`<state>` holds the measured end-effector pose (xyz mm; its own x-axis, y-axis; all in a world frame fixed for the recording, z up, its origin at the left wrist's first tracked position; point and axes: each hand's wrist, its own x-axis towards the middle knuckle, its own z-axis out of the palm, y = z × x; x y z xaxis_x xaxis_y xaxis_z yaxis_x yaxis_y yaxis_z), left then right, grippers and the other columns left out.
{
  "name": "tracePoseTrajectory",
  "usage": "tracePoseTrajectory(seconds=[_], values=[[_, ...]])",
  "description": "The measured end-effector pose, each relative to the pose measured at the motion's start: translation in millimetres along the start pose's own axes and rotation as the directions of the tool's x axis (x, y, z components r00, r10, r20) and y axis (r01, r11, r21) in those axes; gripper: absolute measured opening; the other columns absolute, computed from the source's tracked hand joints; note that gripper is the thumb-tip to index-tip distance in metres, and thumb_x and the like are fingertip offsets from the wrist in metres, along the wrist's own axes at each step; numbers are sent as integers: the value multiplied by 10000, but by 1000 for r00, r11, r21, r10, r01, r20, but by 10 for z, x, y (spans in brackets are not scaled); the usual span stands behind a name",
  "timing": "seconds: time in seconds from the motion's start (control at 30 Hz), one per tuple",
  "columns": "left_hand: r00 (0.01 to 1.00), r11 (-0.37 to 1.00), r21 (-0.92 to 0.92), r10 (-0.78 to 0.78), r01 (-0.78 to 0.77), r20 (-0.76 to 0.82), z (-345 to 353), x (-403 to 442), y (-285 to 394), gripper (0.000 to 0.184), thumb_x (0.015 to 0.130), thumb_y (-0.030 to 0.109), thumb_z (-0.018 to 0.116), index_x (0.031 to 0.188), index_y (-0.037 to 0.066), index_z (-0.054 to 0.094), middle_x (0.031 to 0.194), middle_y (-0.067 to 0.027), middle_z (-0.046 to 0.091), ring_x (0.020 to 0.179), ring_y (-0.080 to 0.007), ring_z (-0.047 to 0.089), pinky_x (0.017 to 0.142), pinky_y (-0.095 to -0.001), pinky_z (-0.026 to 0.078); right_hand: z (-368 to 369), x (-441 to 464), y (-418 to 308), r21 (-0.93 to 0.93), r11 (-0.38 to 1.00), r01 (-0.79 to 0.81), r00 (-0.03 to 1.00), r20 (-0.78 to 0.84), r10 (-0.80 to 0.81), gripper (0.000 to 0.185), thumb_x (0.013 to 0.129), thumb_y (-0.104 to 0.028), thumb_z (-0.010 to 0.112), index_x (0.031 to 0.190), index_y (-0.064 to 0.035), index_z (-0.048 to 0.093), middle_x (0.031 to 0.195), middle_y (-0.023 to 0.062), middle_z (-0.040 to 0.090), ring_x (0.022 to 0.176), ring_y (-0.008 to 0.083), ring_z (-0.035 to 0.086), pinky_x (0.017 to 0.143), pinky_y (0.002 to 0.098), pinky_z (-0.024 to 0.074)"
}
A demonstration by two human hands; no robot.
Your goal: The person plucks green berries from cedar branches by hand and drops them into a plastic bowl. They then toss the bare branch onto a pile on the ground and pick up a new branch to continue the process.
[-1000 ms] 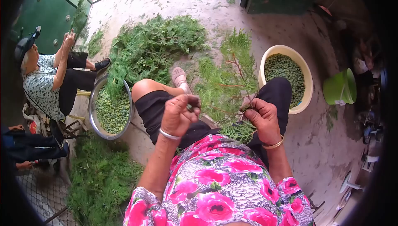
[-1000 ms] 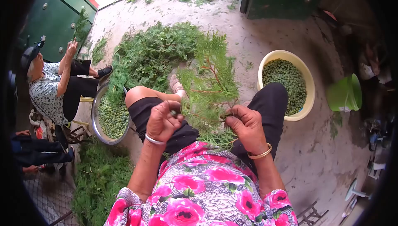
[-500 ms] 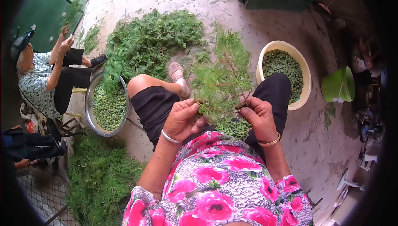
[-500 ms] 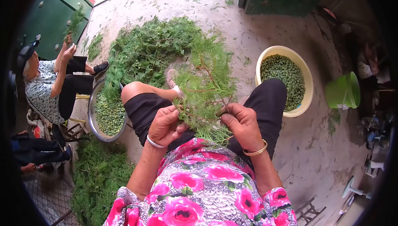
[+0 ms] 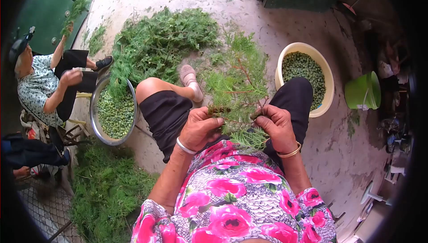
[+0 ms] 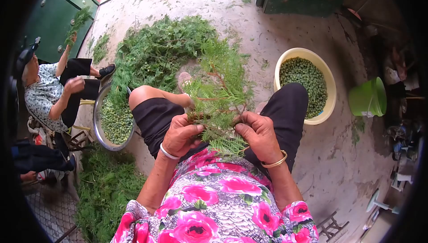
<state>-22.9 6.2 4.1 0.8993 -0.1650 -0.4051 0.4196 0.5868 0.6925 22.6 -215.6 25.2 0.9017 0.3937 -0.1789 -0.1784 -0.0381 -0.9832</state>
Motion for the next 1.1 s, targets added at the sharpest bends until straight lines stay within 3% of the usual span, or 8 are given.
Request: tracePoseTrajectory(seconds=[0.17, 0.27, 0.43, 0.5, 0.57, 0.63, 0.73, 1.1], values=[[1000, 998, 65, 5, -5, -3, -80, 10, -10, 134, 809, 30, 636, 925, -38, 641, 720, -45, 624, 483, -69, 509, 402, -197, 384, -22, 15, -48, -33, 999, -17, 1000, 18, 17, 80, 844, -20, 595, 890, 34, 632, 709, -24, 596, 625, 21, 484, 554, 195, 389], [992, 845, 531, -4, -65, 127, -120, -38, 103, 89, 824, 48, 637, 834, -38, 655, 592, 15, 554, 450, -52, 468, 413, -213, 353, -58, 38, -18, -35, 999, -38, 997, 73, 40, 77, 834, -15, 595, 877, 37, 633, 713, -22, 597, 628, 23, 485, 556, 198, 389], [971, 828, 560, -143, 11, 191, -243, -151, 330, 78, 820, 61, 631, 830, -17, 641, 582, 41, 521, 469, -20, 417, 418, -206, 301, -115, 23, -111, -95, 988, -118, 971, 195, 135, 66, 824, -11, 593, 844, 37, 634, 713, -16, 598, 640, 32, 505, 567, 199, 401], [986, 793, 604, -150, 77, 70, -450, -210, 417, 93, 829, 67, 615, 835, -23, 638, 573, 24, 526, 458, -34, 444, 405, -202, 322, -251, 36, -184, 11, 998, -55, 998, -36, 55, 68, 821, -7, 585, 837, 40, 631, 727, -1, 604, 657, 44, 533, 584, 200, 420], [996, 868, 492, -33, 68, -80, -655, -242, 401, 128, 868, 89, 581, 875, -32, 623, 653, -57, 597, 469, -70, 487, 392, -194, 380, -414, 68, -273, 97, 993, -68, 989, -124, 80, 89, 823, -3, 579, 870, 52, 631, 764, 23, 625, 681, 65, 560, 622, 207, 444], [996, 998, 43, 41, -37, -85, -796, -215, 307, 182, 900, 141, 571, 957, -29, 601, 761, -122, 617, 539, -101, 518, 405, -201, 405, -436, 126, -327, 93, 996, -4, 992, -123, 16, 116, 826, -2, 583, 911, 63, 627, 798, 36, 641, 700, 68, 565, 655, 211, 451], [997, 923, -381, 77, -64, 19, -843, -128, 179, 236, 917, 174, 565, 1034, -32, 579, 900, -181, 608, 678, -156, 551, 498, -238, 465, -321, 200, -353, 234, 972, 34, 989, -151, 2, 110, 828, -3, 587, 905, 64, 629, 799, 27, 642, 715, 56, 555, 666, 205, 441], [956, 868, -495, -110, -41, -271, -870, 527, -57, 231, 913, 242, 591, 974, 20, 610, 888, -125, 638, 759, -227, 594, 638, -319, 498, -211, 155, -470, 33, 996, 88, 978, -191, -80, 142, 882, -53, 561, 945, 44, 643, 818, 18, 639, 750, 67, 565, 678, 222, 453]])
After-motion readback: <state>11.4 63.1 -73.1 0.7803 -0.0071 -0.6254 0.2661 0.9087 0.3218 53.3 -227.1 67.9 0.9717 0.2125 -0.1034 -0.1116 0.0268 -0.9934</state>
